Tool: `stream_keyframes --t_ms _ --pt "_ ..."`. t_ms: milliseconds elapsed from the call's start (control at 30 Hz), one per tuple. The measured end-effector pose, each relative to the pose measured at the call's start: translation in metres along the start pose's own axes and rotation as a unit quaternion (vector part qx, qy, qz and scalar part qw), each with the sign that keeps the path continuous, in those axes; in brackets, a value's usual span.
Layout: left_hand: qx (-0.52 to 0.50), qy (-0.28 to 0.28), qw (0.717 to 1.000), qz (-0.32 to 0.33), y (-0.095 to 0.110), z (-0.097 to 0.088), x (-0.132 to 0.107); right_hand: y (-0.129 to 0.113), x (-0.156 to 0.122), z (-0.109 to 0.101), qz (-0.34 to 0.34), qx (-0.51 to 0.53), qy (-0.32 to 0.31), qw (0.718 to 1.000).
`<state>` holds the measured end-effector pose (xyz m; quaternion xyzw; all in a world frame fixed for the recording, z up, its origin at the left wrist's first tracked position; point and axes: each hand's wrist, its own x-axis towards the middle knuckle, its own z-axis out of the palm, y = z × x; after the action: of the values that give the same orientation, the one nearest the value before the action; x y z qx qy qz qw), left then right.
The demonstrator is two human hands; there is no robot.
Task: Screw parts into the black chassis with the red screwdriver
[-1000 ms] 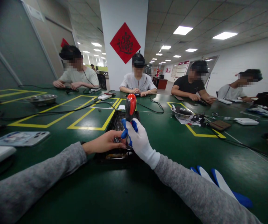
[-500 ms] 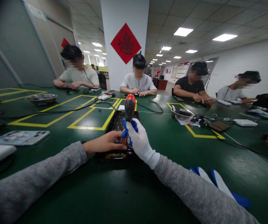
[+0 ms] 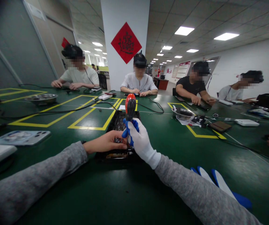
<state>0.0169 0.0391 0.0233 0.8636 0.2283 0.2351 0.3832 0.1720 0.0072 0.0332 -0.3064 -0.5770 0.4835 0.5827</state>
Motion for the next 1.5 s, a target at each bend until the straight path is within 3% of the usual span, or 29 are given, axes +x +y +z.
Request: stream_keyframes --t_ms 100,400,600,833,1167,1367,1500 --pt "-0.022 0.002 0.999 -0.026 0.0002 0.0009 -0.0002 0.0013 0.0002 0.0004 0.004 0.009 -0.001 1.0" --pt "-0.02 -0.022 0.999 0.032 -0.0025 -0.0004 -0.0012 -0.0003 0.0002 -0.0004 0.01 -0.004 -0.015 1.0" --pt "-0.019 0.007 1.0 -0.017 -0.0009 0.0 -0.0014 -0.0008 -0.0002 0.0 0.01 0.01 -0.004 1.0" --pt "-0.002 -0.016 0.999 0.044 -0.0041 -0.0014 -0.0012 -0.0015 -0.0003 0.0003 0.018 0.001 -0.014 1.0" --pt "-0.002 0.006 1.0 0.002 -0.0008 -0.0001 -0.0016 0.0018 0.0011 -0.0001 -0.008 0.013 -0.002 1.0" --pt "-0.008 0.001 0.999 0.052 -0.0022 -0.0006 -0.0009 0.0023 0.0009 -0.0007 0.003 0.012 -0.002 1.0" --pt "-0.012 -0.012 0.999 0.048 -0.001 -0.0003 -0.0002 0.0021 0.0005 -0.0014 -0.002 0.011 -0.018 1.0"
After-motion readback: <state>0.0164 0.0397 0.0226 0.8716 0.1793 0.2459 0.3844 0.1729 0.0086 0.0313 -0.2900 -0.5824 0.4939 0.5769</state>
